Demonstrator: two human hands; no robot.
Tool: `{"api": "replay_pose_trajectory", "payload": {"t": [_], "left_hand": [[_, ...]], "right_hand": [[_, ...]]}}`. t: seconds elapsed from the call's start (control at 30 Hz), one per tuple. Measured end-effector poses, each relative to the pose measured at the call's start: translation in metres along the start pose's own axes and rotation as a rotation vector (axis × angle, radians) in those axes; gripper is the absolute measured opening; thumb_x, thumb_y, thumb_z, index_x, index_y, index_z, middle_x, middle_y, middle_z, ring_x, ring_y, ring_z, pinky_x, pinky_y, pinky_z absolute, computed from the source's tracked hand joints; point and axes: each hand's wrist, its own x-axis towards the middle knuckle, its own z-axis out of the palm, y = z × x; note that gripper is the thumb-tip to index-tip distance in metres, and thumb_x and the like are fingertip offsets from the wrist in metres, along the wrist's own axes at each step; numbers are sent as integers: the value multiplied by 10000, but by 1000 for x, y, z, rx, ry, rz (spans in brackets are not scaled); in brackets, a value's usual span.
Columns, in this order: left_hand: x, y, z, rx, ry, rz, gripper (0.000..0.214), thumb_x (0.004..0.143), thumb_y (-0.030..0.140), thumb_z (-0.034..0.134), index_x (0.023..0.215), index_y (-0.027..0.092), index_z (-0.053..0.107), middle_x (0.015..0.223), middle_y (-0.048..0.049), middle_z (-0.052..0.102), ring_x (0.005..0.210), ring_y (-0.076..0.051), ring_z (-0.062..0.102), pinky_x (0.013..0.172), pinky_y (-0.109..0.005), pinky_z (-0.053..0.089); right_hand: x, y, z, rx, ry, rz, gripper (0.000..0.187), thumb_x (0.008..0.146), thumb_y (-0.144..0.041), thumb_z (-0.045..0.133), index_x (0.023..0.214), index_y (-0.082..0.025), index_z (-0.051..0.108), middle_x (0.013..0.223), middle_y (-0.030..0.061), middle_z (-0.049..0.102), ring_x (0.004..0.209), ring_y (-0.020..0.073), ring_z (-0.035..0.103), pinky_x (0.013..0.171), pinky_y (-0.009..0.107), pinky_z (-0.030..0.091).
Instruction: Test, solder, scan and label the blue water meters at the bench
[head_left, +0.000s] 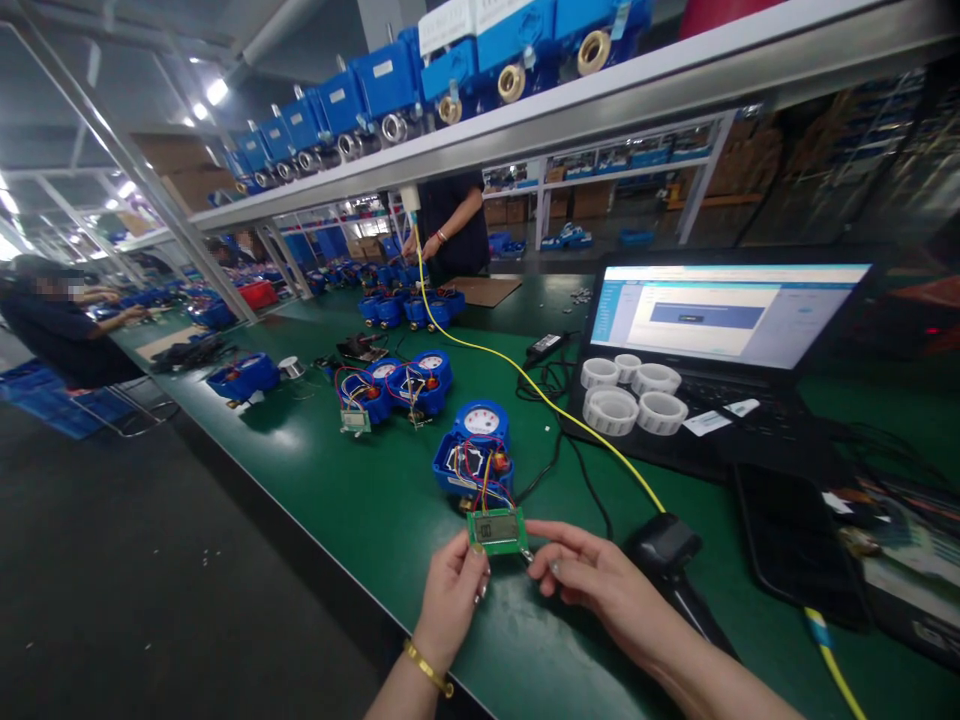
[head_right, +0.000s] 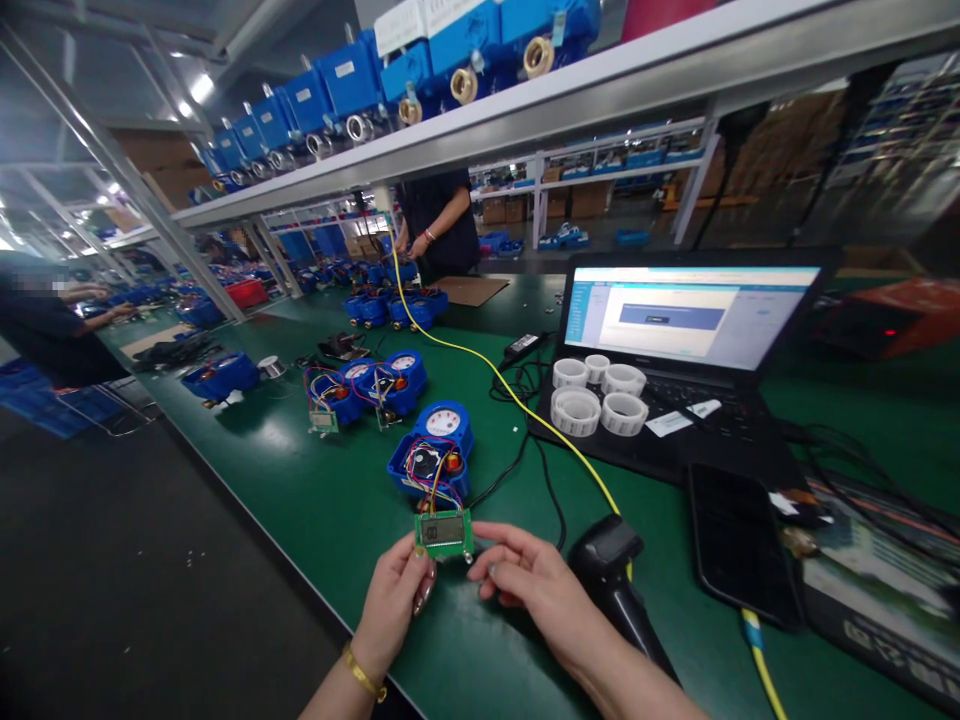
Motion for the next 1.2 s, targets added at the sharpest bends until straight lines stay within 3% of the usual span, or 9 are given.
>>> {"api": "replay_pose_trajectory", "payload": {"t": [1.2], "left_hand": [[1, -6, -3, -45, -16, -34, 537, 741, 687, 510, 626, 164, 469, 469, 43, 404, 399, -62, 307, 397, -205, 214]], "right_hand": [[0, -1, -2, -11, -17, 9, 541, 684, -396, 659, 1155, -146, 566, 814, 48, 624, 686, 132, 540, 588, 232, 312]]}}
